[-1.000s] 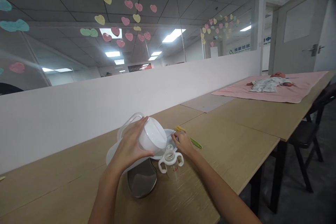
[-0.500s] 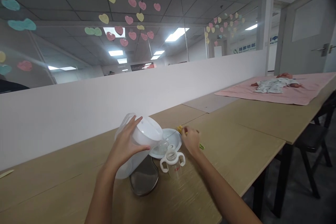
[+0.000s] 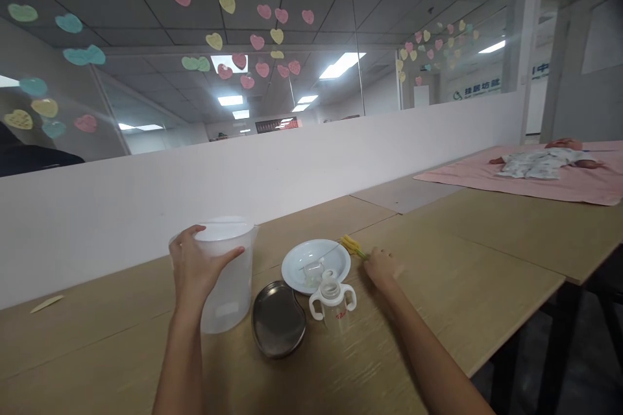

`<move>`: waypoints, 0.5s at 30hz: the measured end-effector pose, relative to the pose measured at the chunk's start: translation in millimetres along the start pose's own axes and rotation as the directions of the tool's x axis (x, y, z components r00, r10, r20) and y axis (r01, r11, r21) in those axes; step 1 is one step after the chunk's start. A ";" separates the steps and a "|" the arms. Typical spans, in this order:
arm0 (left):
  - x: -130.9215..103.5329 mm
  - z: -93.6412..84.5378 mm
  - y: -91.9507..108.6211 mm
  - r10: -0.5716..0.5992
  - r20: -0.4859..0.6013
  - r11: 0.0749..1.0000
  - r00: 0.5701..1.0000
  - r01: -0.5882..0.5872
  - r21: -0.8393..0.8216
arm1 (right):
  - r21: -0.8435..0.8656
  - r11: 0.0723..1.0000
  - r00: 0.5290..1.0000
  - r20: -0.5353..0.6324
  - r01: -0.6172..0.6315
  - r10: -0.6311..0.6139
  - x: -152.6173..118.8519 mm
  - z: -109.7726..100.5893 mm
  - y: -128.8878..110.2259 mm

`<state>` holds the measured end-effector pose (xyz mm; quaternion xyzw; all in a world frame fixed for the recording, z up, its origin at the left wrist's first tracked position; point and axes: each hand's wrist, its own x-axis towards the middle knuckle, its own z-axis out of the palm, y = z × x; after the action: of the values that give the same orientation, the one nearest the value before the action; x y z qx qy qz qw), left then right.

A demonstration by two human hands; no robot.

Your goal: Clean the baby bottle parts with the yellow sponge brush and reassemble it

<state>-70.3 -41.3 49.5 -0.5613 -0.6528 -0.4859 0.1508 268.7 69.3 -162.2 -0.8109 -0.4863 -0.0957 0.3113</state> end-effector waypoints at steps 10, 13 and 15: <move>1.0 -11.7 -1.9 -0.228 0.016 0.973 0.973 0.228 0.048 | 0.009 0.976 0.895 0.402 -0.216 0.195 9.5 -92.0 16.9; 8.3 -7.0 -5.5 -0.267 0.028 0.963 0.963 0.265 0.054 | 0.003 0.969 0.922 0.309 -0.246 0.233 -12.8 -132.6 44.3; 12.1 -2.6 -8.5 -0.254 0.016 0.966 0.967 0.253 0.055 | 0.043 0.968 0.946 0.227 -0.247 0.231 -43.2 -154.4 64.5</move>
<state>-82.6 -35.4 55.8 -0.4746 -0.7333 -0.4775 0.0948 324.1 -76.0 -86.9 -0.8578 -0.4187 0.0504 0.2936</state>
